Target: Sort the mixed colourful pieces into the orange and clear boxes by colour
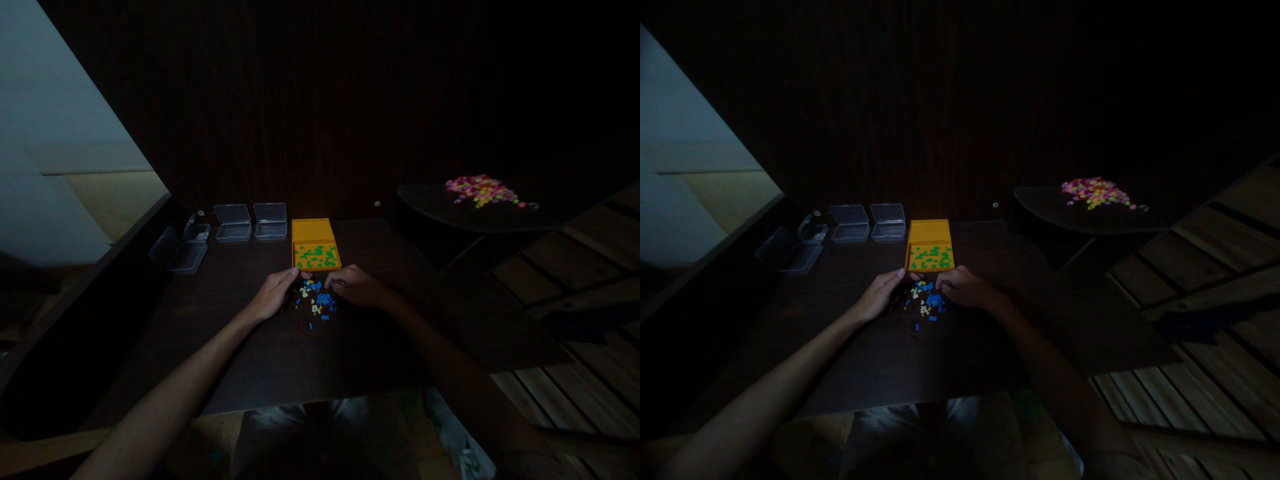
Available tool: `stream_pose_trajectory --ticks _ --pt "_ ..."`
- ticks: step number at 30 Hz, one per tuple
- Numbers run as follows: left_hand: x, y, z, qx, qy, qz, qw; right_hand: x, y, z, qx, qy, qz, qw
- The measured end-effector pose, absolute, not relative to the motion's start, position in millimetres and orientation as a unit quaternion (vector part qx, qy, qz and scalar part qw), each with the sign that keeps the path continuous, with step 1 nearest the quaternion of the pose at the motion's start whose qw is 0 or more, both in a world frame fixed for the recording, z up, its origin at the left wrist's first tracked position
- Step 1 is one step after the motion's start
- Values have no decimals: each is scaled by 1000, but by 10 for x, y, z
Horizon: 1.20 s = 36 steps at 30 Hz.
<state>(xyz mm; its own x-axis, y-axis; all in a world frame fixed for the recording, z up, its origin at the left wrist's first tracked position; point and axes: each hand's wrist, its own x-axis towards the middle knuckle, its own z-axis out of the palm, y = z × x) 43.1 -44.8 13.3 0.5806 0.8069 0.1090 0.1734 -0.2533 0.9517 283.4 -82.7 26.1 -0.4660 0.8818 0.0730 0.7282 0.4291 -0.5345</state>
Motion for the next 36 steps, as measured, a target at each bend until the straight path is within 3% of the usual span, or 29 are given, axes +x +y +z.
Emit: stream_pose_trajectory --ticks 10,19,27,36 --pt "478 -462 111 655 288 355 601 2779 -873 273 -459 -834 249 180" --pt "403 -386 92 708 334 360 507 2798 -869 247 -493 -815 230 198" --pt "398 -420 141 752 361 285 472 2769 -863 220 -439 -837 233 228" --pt "405 -428 166 758 358 281 467 2804 -859 174 -457 -827 231 233"
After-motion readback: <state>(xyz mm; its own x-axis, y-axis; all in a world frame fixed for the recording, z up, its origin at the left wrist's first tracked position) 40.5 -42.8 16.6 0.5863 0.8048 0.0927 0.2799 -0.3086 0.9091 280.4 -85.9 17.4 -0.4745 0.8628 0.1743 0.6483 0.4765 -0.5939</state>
